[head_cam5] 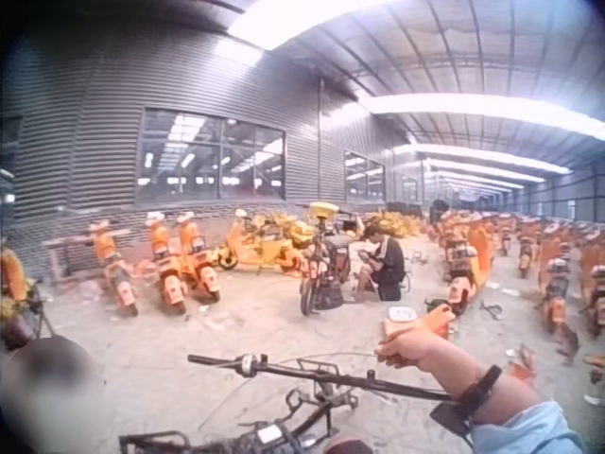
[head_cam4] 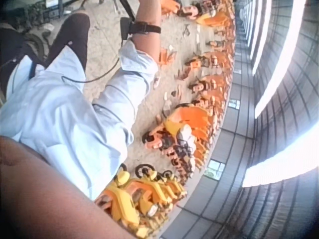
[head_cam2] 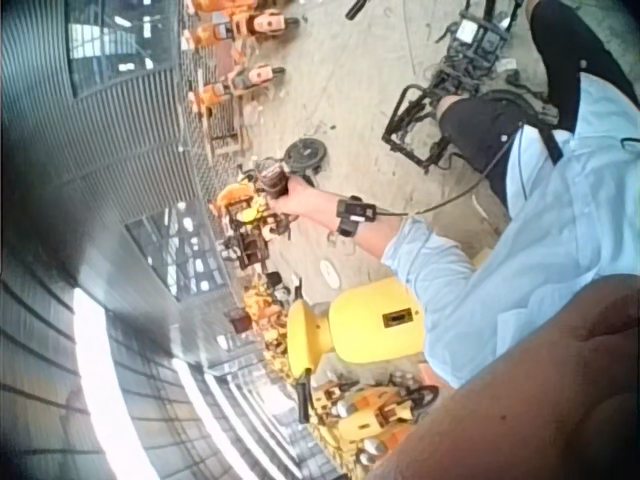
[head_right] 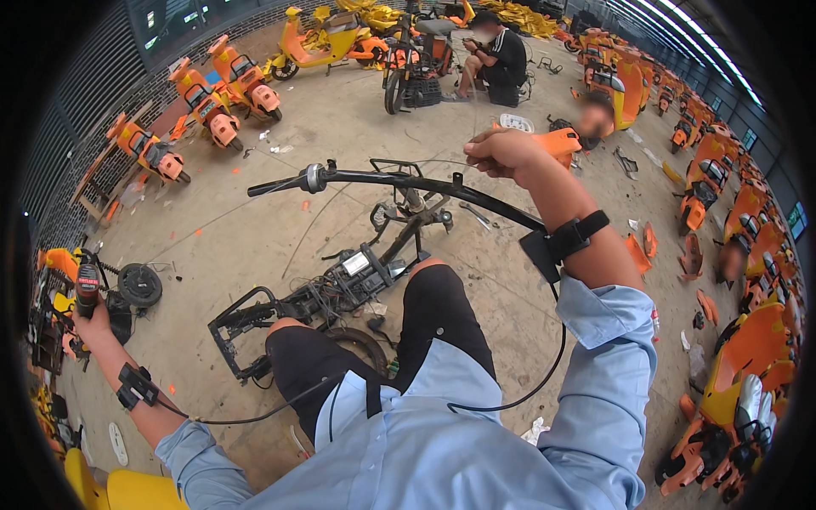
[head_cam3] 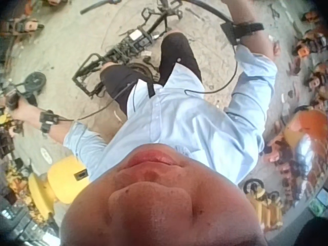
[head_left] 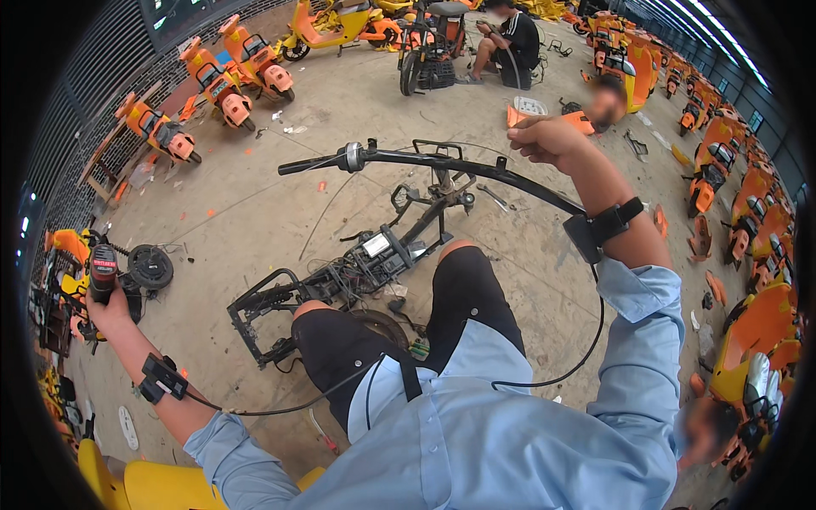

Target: The person uses a power drill to secure components onto the handlebar and frame of an electric scooter while sitting on the floor in a large assembly area.

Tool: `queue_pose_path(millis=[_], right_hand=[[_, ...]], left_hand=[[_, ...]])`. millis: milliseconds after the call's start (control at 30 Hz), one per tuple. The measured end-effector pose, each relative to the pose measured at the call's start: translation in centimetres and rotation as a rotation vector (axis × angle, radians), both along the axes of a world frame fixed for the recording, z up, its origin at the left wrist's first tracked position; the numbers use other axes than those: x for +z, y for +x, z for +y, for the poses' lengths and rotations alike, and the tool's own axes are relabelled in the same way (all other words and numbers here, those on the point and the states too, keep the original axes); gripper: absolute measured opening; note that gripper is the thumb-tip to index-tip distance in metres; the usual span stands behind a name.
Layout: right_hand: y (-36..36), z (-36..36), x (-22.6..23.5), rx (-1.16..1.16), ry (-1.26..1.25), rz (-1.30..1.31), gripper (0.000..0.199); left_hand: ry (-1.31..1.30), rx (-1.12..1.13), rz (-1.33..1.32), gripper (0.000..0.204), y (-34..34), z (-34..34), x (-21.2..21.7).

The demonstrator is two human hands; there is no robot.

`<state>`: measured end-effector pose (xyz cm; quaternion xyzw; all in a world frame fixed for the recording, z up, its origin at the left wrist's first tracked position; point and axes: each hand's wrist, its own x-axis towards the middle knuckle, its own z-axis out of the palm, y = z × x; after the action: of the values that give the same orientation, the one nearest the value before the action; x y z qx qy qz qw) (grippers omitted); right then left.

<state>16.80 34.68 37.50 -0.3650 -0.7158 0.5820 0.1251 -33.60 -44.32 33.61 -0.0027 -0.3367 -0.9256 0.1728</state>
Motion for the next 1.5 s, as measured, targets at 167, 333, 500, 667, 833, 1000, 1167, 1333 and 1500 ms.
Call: queue_pose_path(millis=[167,333,500,667,833,1000,1167,1333,1500], right_hand=[[-1.2,-0.9,-1.7,0.023,0.040,0.067,0.022],[-0.5,0.9,-2.2,-0.009,0.124,0.110,0.022],[-0.5,-0.1,-2.8,0.081,0.068,0.078,0.022],[-0.5,-2.1,-3.0,0.079,0.145,0.138,0.024],[0.3,-3.0,-4.9,0.151,0.437,0.300,0.031],[1.8,-4.3,-5.0,0.261,0.595,0.162,0.044],[3.4,-5.5,-4.9,0.420,0.759,0.295,0.051],[3.5,-6.3,-4.5,0.402,1.003,0.150,0.045],[3.1,-5.8,-5.9,0.306,1.217,0.142,0.037]], left_hand=[[-0.116,0.013,-0.017,0.029,-1.1,-2.2,-1.3],[0.107,-0.080,-0.098,0.029,-0.2,1.1,-2.8],[0.106,-0.046,-0.162,0.031,2.1,1.4,-1.7],[0.097,-0.060,-0.160,0.030,2.9,0.8,-1.7],[0.109,-0.104,-0.151,0.035,2.7,0.5,-3.0],[0.094,-0.111,-0.160,0.035,3.4,0.6,-3.5],[0.063,-0.120,-0.167,0.034,4.8,2.2,-3.1],[0.075,-0.185,-0.143,0.030,5.5,2.9,-3.1],[0.086,-0.169,-0.175,0.032,6.4,3.9,-2.8]])
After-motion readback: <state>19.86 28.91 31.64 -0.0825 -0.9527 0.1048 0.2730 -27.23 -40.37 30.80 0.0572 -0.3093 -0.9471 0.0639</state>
